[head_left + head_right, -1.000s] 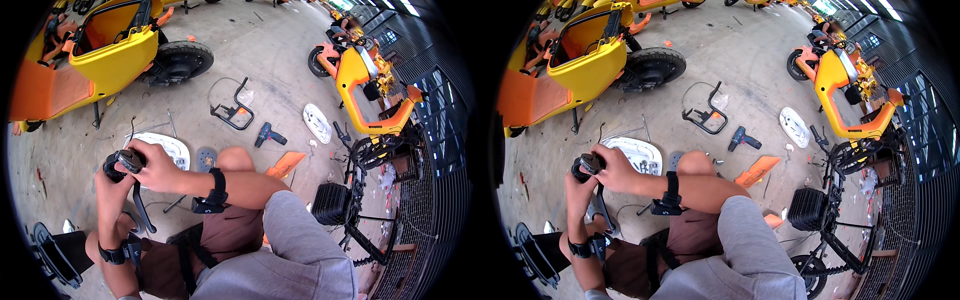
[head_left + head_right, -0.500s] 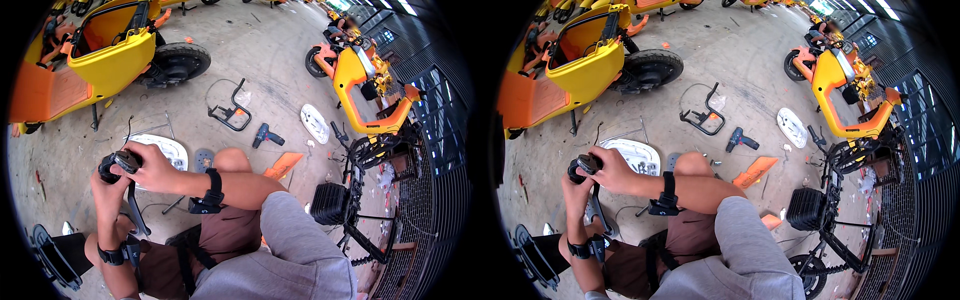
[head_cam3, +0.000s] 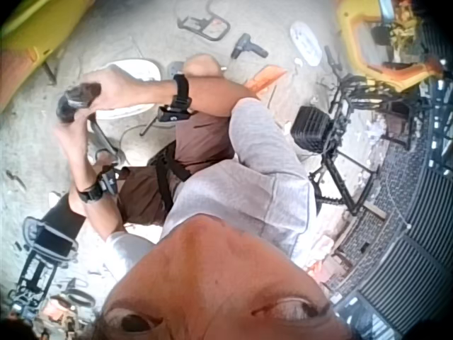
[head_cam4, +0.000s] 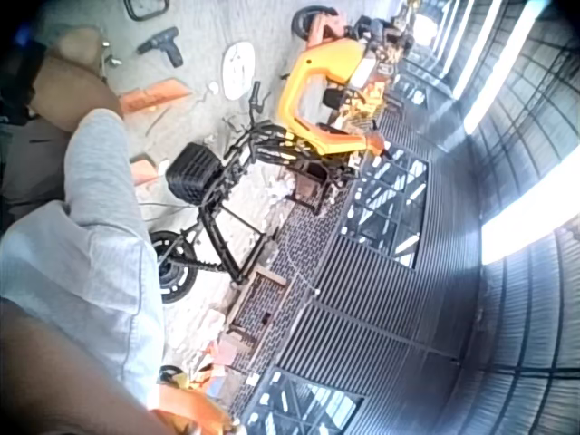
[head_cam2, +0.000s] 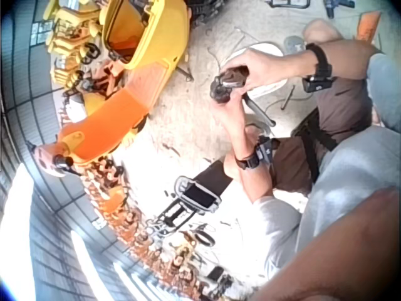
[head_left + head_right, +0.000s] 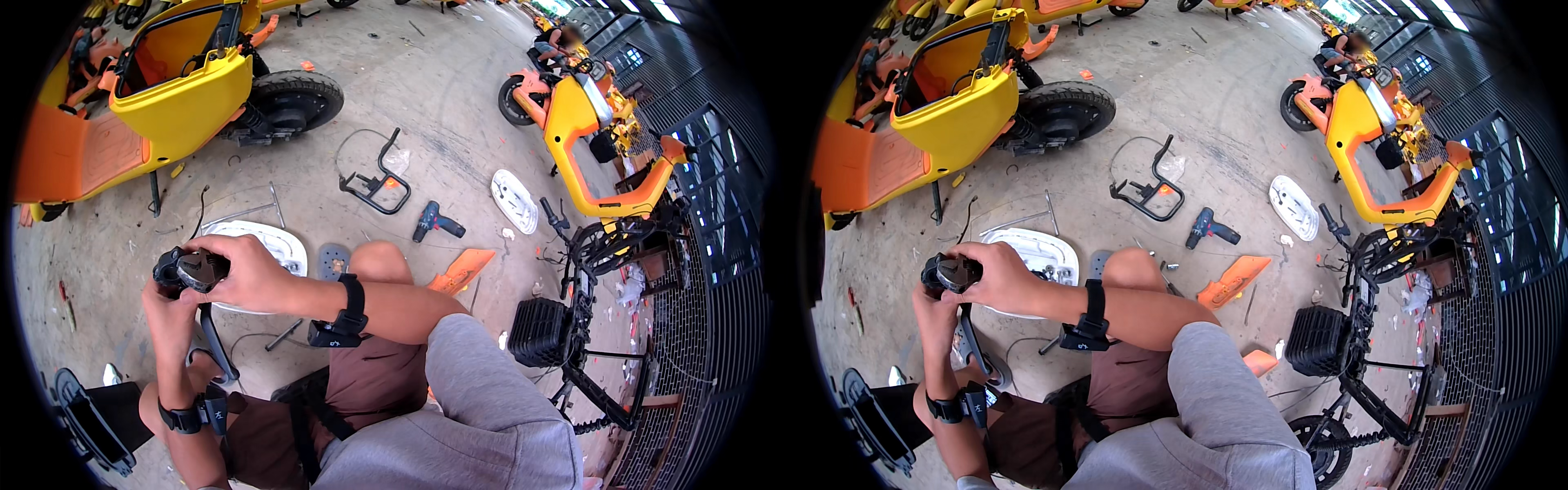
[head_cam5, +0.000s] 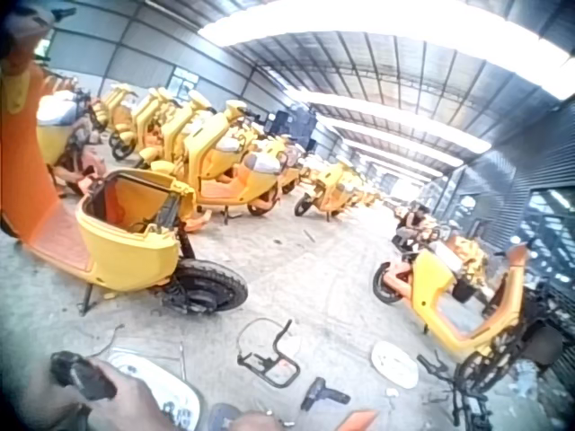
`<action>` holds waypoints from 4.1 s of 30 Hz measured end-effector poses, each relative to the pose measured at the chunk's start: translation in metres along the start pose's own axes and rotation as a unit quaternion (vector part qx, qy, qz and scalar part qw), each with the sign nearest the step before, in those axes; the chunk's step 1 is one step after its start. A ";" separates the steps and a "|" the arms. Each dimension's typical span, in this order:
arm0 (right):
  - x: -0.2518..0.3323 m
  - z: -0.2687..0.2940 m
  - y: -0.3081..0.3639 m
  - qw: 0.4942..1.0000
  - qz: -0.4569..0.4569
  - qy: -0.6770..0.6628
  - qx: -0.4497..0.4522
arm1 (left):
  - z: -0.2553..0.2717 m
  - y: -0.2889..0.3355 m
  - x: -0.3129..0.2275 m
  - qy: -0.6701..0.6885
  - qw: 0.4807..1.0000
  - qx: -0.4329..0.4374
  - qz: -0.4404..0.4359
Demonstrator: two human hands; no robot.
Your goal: The person assembles a black plastic scooter handlebar component by hand and with a pair of pliers, fitting small metal pins and wires into the assembly housing.
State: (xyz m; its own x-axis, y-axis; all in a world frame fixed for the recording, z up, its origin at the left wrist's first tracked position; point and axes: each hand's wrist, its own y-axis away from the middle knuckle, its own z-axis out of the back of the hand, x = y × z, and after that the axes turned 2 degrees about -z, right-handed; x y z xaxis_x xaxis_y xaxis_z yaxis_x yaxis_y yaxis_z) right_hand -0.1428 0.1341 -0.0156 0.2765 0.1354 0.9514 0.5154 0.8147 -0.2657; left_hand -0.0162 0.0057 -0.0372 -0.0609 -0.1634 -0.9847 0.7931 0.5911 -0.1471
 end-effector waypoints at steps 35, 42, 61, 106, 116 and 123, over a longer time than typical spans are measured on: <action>0.018 0.041 -0.010 0.967 -0.013 0.210 0.141 | 0.004 0.004 -0.032 -0.203 0.978 -0.036 0.023; 0.010 0.044 -0.012 0.960 -0.016 0.221 0.173 | 0.007 0.006 -0.038 -0.230 0.973 0.001 0.024; 0.011 0.040 -0.006 0.947 0.098 0.276 0.133 | 0.010 0.002 -0.043 -0.131 0.976 0.073 0.155; -0.037 0.026 -0.017 0.819 -0.357 -0.448 0.010 | 0.018 0.000 -0.041 -0.078 0.985 -0.060 0.138; -0.016 0.006 -0.001 0.921 -0.300 -0.241 0.058 | 0.020 -0.003 -0.038 -0.047 0.986 -0.078 0.137; 0.010 0.023 0.019 0.953 -0.265 -0.097 0.113 | 0.016 -0.005 -0.044 -0.017 0.989 -0.074 0.124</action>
State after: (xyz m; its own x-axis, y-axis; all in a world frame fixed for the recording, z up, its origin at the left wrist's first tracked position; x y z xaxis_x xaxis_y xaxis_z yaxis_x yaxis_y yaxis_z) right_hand -0.1492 0.1635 -0.0075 -0.1409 -0.2450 0.9592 0.3476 0.8950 0.2797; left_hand -0.0081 -0.0026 0.0088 0.1470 -0.0230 -0.9889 0.6837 0.7248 0.0848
